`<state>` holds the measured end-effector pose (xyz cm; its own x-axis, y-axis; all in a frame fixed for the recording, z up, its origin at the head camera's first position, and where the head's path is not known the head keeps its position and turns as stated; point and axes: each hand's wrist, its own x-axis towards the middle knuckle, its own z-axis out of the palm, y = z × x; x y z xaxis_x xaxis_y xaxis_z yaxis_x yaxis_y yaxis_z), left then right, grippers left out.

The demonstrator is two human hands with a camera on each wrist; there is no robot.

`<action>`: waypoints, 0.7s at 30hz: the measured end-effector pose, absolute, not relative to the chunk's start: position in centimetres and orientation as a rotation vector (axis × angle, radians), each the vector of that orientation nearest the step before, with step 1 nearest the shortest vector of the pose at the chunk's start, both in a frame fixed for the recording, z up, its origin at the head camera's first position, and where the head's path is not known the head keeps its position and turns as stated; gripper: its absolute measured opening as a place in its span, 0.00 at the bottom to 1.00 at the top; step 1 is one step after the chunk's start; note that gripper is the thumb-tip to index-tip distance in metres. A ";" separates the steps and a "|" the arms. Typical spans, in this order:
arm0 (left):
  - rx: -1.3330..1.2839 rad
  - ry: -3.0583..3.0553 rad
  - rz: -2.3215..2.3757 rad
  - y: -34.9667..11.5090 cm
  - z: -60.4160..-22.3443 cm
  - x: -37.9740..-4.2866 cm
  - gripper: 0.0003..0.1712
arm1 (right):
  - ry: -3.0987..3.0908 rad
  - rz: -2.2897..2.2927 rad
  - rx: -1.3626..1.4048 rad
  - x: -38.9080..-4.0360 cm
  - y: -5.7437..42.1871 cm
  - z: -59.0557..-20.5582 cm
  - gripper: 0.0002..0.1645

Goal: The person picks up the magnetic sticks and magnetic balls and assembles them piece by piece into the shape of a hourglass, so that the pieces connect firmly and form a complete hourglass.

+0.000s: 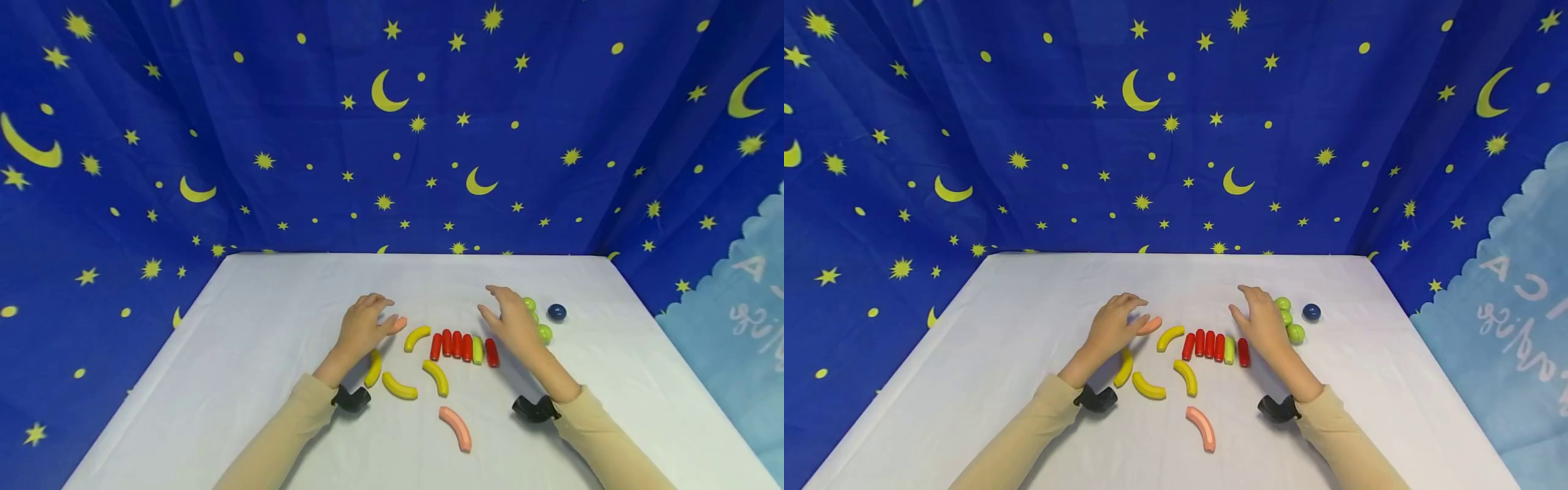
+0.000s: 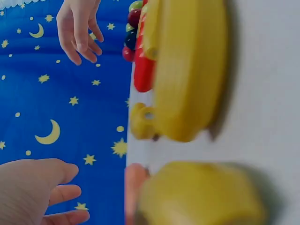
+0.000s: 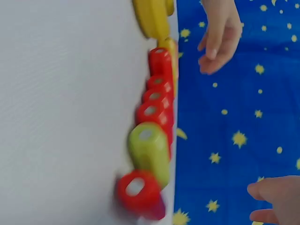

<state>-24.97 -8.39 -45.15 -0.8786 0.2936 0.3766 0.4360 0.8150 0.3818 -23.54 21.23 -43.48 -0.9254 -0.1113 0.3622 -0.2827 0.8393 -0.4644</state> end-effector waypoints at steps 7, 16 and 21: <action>-0.608 -2.599 -0.801 -8.6 -46.9 -25.0 0.16 | -2.531 0.936 0.255 -23.0 24.3 -45.1 0.24; -0.596 -2.632 -1.026 -9.6 -48.5 -25.7 0.13 | -2.455 1.138 0.196 -22.3 26.9 -47.1 0.24; -0.578 -2.648 -1.180 -9.8 -49.2 -25.7 0.12 | -2.433 1.164 0.177 -21.8 27.4 -47.7 0.25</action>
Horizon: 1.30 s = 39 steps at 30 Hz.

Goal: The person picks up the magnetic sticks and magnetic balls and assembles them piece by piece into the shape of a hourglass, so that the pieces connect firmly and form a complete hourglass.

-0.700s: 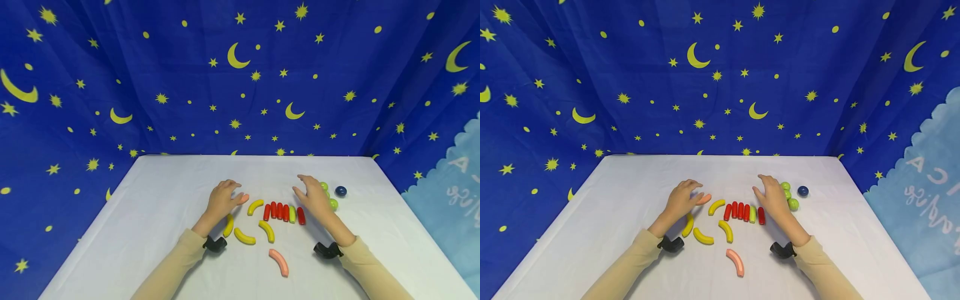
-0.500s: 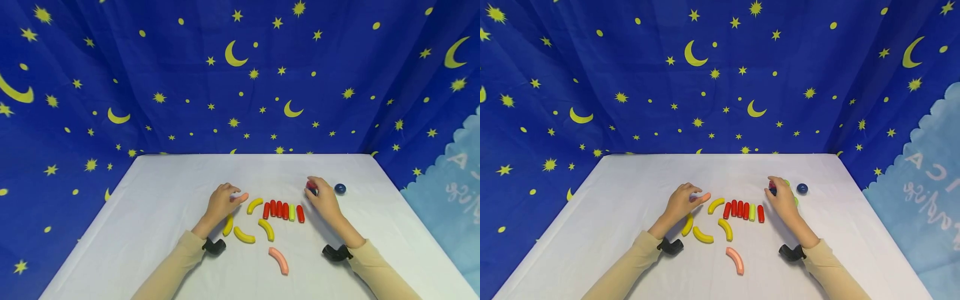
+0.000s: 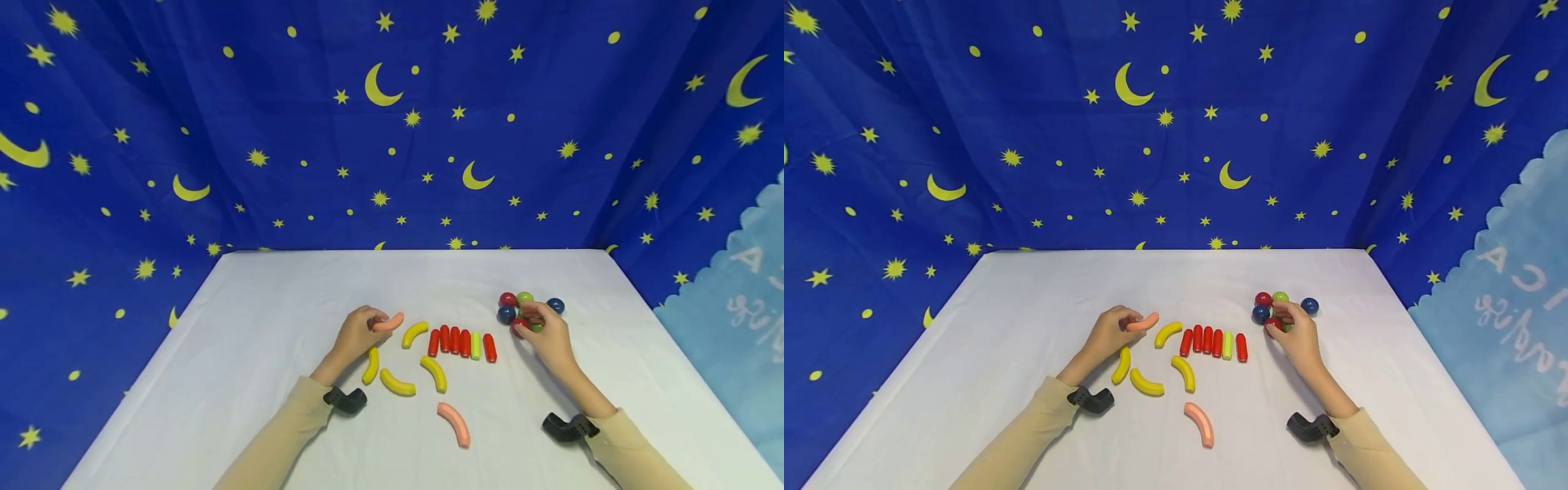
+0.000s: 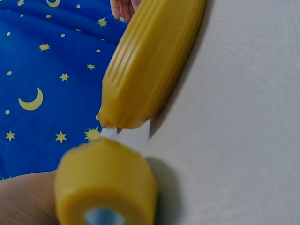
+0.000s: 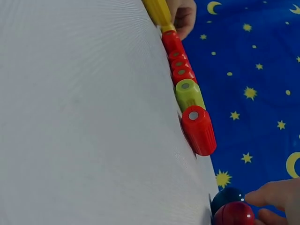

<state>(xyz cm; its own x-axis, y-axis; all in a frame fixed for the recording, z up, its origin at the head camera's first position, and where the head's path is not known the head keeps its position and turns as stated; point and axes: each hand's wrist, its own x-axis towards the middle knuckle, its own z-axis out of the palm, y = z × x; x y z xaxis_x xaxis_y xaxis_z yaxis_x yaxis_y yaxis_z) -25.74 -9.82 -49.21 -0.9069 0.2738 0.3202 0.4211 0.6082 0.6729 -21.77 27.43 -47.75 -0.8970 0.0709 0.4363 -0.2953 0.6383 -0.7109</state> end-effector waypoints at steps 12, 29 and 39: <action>-0.489 -2.555 -1.398 -9.7 -50.1 -26.1 0.13 | -2.491 1.057 0.221 -21.5 27.6 -48.1 0.28; -0.065 -2.403 -2.156 -10.2 -49.3 -26.7 0.21 | -2.552 0.955 0.270 -21.6 27.6 -48.3 0.33; -0.194 -2.321 -2.487 -10.0 -49.2 -26.1 0.23 | -2.378 1.186 0.329 -22.1 25.5 -47.3 0.27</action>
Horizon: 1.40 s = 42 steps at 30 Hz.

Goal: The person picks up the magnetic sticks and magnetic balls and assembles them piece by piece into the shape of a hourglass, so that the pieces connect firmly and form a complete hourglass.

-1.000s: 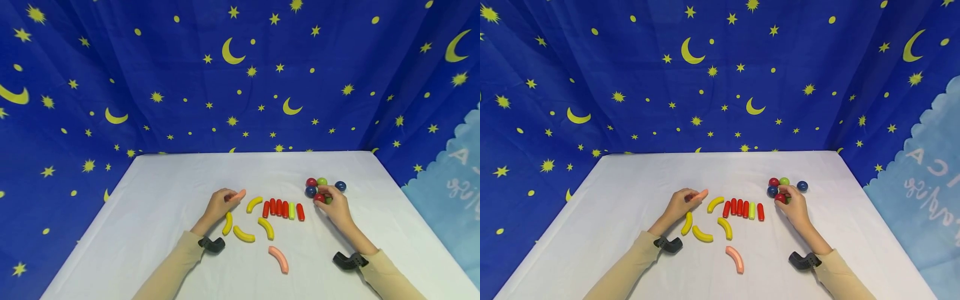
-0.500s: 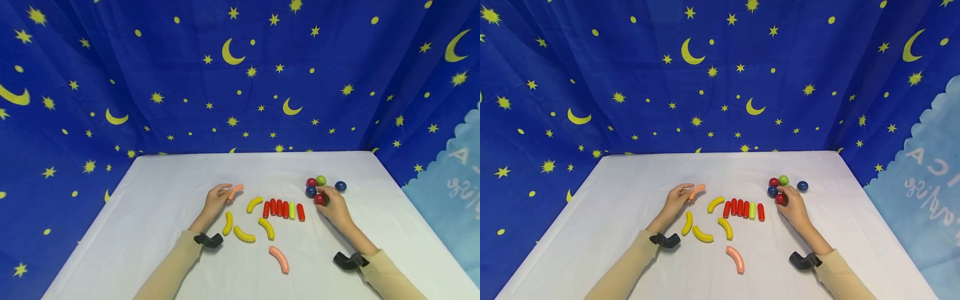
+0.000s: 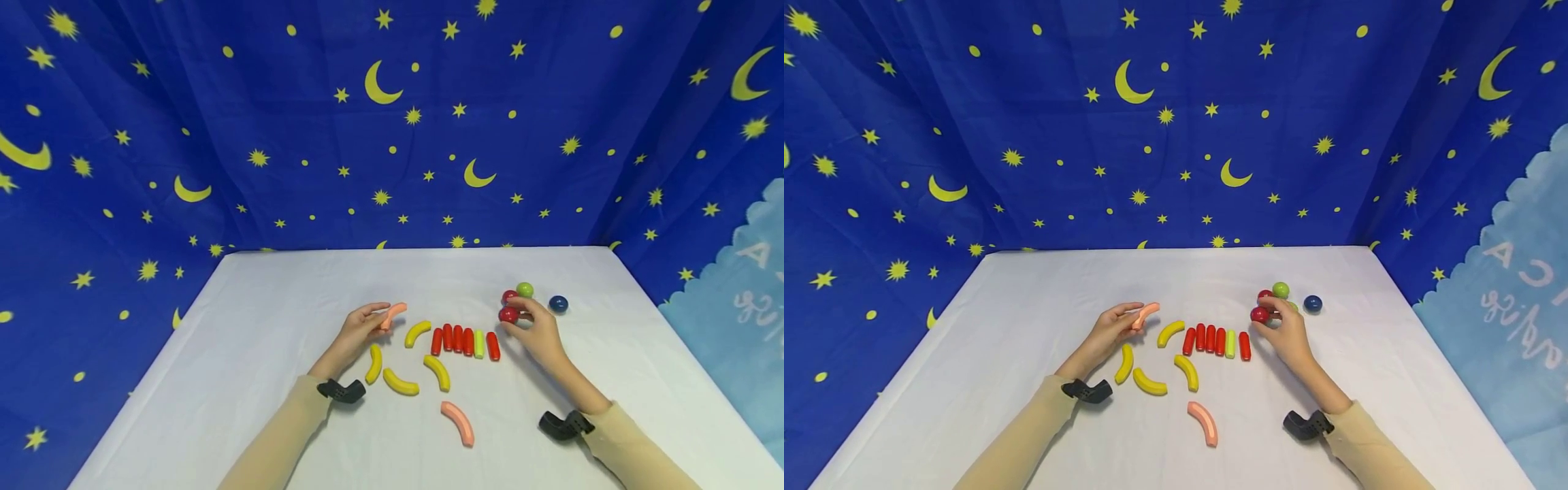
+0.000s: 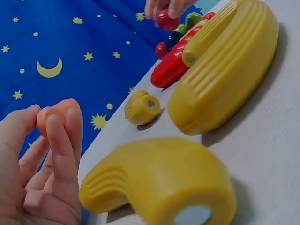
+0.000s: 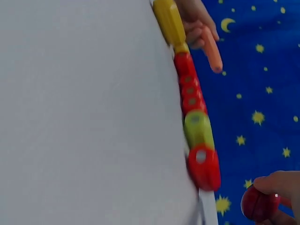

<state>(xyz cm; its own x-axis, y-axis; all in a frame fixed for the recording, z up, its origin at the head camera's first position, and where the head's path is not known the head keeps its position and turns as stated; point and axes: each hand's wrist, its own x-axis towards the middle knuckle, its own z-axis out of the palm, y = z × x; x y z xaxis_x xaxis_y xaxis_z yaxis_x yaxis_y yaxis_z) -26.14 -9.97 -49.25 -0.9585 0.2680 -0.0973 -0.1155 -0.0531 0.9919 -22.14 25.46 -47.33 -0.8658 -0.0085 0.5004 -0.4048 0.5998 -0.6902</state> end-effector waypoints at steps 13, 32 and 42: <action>0.186 1.977 2.048 -9.6 -49.2 -25.9 0.24 | -2.449 1.585 0.381 -24.2 18.3 -46.6 0.26; 0.302 1.943 1.963 -9.3 -49.2 -25.6 0.23 | -2.435 1.834 0.470 -24.0 13.1 -46.1 0.23; 0.376 1.998 1.907 -9.3 -48.9 -25.4 0.22 | -2.390 1.871 0.662 -23.2 12.1 -46.2 0.22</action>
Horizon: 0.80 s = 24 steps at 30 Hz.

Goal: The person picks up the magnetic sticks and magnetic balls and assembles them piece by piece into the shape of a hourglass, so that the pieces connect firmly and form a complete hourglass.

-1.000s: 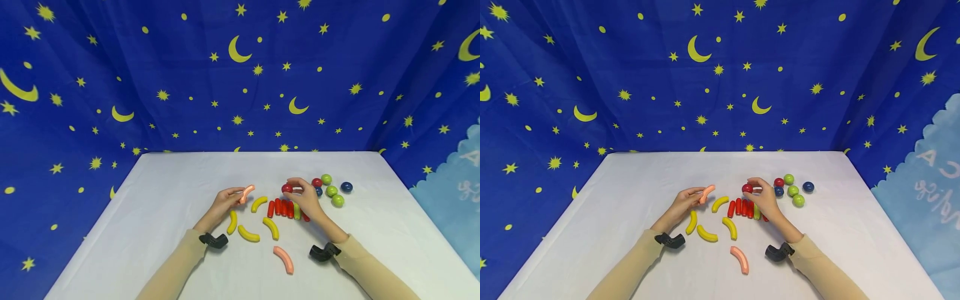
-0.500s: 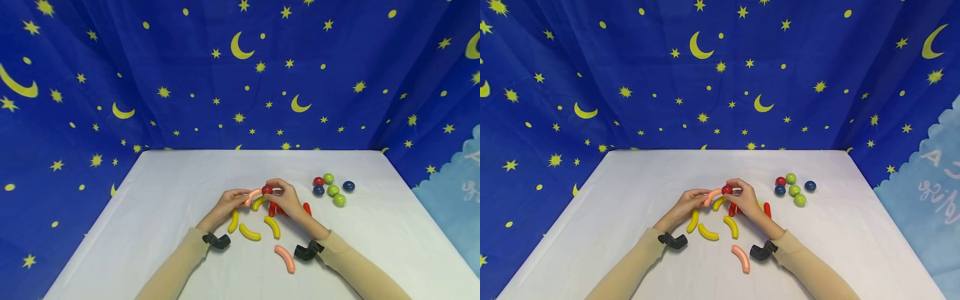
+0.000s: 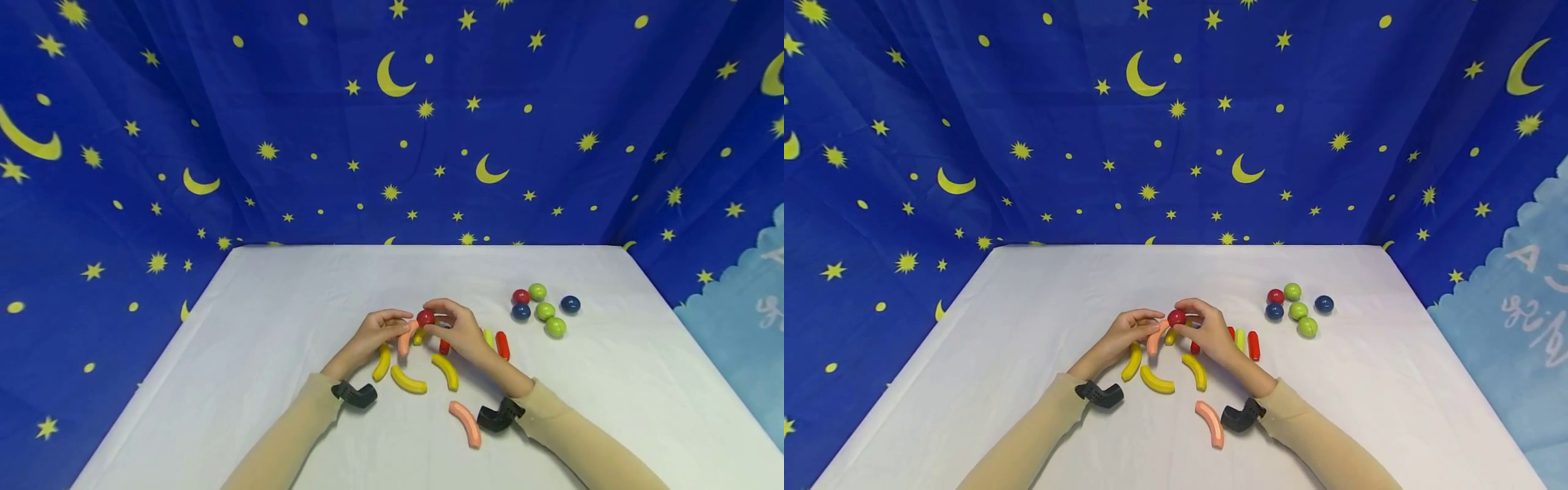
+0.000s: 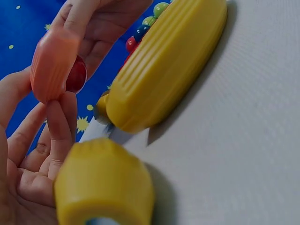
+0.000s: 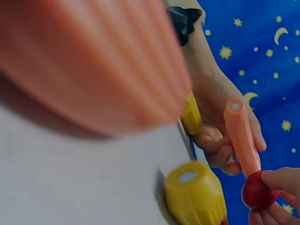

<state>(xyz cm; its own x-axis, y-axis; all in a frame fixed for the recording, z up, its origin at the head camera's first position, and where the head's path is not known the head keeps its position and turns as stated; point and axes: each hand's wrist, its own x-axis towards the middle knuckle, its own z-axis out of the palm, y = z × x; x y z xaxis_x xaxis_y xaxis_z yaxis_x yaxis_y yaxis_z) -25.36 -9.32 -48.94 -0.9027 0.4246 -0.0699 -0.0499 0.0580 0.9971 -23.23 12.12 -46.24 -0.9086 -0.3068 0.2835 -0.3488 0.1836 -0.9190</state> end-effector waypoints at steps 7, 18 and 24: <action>0.452 1.974 1.886 -9.2 -49.3 -25.4 0.24 | -2.410 1.864 0.738 -23.1 11.6 -47.1 0.22; 0.470 1.973 1.855 -9.3 -49.1 -25.4 0.25 | -2.463 1.861 0.705 -23.2 11.6 -47.1 0.21; 0.375 1.980 1.939 -9.3 -49.0 -25.4 0.24 | -2.462 1.849 0.588 -24.0 12.6 -46.8 0.20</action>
